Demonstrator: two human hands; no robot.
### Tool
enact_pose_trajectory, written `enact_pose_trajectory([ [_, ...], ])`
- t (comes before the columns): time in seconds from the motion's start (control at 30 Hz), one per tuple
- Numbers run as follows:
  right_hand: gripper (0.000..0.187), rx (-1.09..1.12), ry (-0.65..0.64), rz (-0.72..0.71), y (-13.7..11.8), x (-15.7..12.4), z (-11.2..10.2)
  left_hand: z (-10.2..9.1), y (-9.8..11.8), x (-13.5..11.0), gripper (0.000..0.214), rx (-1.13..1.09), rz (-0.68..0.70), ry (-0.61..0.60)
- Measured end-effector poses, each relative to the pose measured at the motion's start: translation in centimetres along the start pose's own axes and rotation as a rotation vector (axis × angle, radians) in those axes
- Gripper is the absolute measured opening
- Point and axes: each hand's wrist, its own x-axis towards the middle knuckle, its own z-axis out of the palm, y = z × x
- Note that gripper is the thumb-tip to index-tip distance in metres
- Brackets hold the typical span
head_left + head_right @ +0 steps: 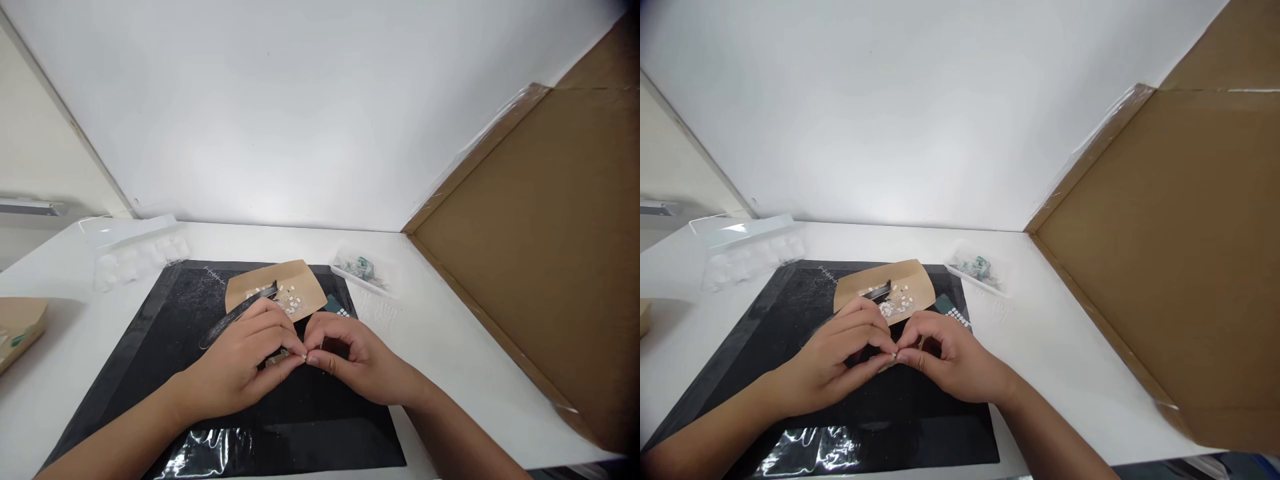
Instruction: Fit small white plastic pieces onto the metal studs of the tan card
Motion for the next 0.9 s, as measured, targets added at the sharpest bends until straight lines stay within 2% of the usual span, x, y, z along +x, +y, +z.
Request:
enact_pose_trajectory([
  [0.1, 0.017, 0.09, 0.051, 0.019, 0.3, -0.1, 0.3, 0.1, -0.3, 0.0, 0.014, 0.006, 0.002, 0.067],
  [0.27, 0.026, 0.332, 0.04, 0.171, 0.4, -0.2, 1.4, 0.4, -0.5, -0.4, 0.021, -0.09, -0.078, 0.102],
  [0.37, 0.026, 0.368, 0.065, 0.167, 0.3, -0.2, 2.0, 0.5, -0.6, -0.5, 0.019, -0.139, -0.109, 0.137],
  [0.5, 0.021, 0.249, 0.164, 0.056, 0.4, -0.1, 2.3, 0.5, -0.7, -0.6, 0.019, -0.15, -0.11, 0.18],
  [0.73, 0.005, -0.248, 0.325, -0.195, 0.6, -0.1, 2.2, 0.8, -0.6, -0.7, 0.017, -0.2, -0.168, 0.202],
  [0.9, 0.002, -0.342, 0.361, -0.246, 0.7, -0.2, 2.5, 0.9, -0.4, -0.6, 0.015, -0.181, -0.203, 0.218],
])
